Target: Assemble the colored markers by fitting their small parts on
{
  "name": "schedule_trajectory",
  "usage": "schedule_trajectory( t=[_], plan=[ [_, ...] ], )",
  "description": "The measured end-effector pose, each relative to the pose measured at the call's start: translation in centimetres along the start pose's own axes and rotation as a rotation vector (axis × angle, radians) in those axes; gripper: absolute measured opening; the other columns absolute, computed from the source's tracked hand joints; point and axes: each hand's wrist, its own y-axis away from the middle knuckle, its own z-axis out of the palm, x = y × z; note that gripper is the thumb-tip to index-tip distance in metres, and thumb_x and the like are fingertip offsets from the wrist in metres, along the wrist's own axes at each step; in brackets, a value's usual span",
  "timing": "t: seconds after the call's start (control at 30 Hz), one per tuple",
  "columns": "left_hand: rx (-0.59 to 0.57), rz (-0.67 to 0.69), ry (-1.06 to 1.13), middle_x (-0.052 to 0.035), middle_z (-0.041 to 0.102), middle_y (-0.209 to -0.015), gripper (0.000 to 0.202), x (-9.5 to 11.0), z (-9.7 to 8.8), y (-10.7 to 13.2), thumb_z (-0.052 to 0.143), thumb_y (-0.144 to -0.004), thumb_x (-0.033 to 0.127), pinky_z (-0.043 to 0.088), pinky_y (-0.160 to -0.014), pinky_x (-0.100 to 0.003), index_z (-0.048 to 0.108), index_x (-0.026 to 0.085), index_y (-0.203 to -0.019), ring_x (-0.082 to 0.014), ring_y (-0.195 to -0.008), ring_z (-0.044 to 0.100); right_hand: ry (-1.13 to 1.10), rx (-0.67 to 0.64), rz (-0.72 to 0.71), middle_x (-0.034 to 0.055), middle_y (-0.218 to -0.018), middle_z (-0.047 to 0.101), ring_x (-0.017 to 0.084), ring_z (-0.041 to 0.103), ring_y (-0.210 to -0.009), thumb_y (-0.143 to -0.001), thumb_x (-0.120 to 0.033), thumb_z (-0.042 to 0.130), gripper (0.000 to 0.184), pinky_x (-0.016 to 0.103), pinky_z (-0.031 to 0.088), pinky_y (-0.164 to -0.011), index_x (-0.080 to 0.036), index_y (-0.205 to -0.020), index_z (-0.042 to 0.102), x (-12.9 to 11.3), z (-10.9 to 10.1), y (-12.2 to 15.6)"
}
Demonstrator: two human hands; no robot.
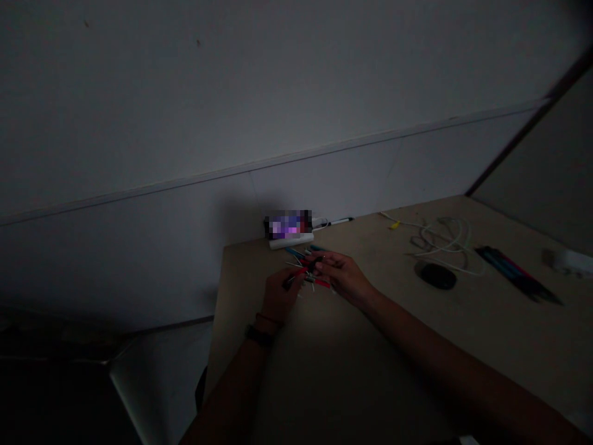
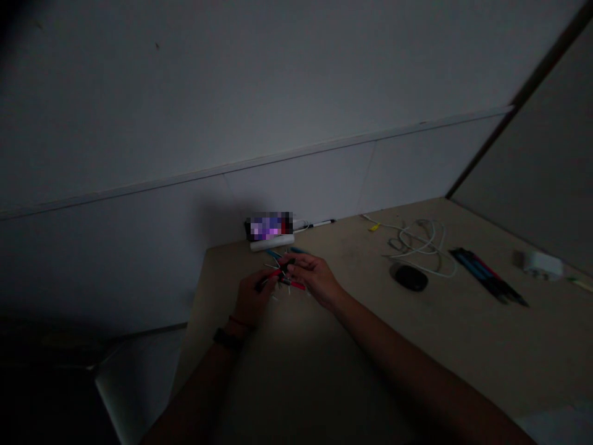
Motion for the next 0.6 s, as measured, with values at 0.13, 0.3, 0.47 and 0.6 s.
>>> schedule_trajectory(
  t=[0.13,0.3,0.47,0.6],
  plan=[
    [-0.012,0.015,-0.001,-0.0085,0.08,-0.099,0.022,0.08,-0.02,0.05,0.068,-0.093,0.032,0.058,-0.082,-0.03,0.078,0.016,-0.104,-0.0201,-0.09,0.074,0.041,0.061,-0.002,0.004,-0.084,0.079,0.013,0.067,-0.064,-0.066,-0.035,0.092,0.026,0.026,0.057,-0.062,-0.02,-0.084,0.079,0.4,-0.26,-0.24],
    [-0.007,-0.011,0.015,-0.0069,0.079,-0.09,0.023,0.2,-0.07,0.03,0.067,-0.093,0.032,0.058,-0.076,-0.028,0.077,0.015,-0.103,-0.018,-0.079,0.073,0.027,-0.008,0.018,0.0076,-0.112,0.079,0.019,0.074,-0.088,-0.066,-0.034,0.093,0.045,0.031,0.061,-0.073,-0.025,-0.108,0.079,0.19,-0.22,-0.07],
    [-0.004,-0.004,0.018,-0.0077,0.08,-0.095,0.021,0.31,-0.05,-0.07,0.066,-0.093,0.03,0.058,-0.078,-0.028,0.078,0.015,-0.101,-0.0189,-0.085,0.074,0.03,-0.026,0.015,0.0077,-0.103,0.08,0.019,0.075,-0.085,-0.069,-0.036,0.091,0.036,0.034,0.062,-0.077,-0.022,-0.1,0.08,0.25,-0.21,-0.05],
    [-0.002,0.015,0.015,-0.0084,0.08,-0.097,0.019,0.27,-0.02,-0.05,0.067,-0.092,0.029,0.059,-0.082,-0.03,0.079,0.017,-0.101,-0.0206,-0.089,0.075,0.069,0.034,0.002,0.0044,-0.087,0.079,0.016,0.071,-0.072,-0.067,-0.036,0.093,0.028,0.03,0.06,-0.07,-0.021,-0.085,0.078,0.61,-0.44,-0.26]
  ],
)
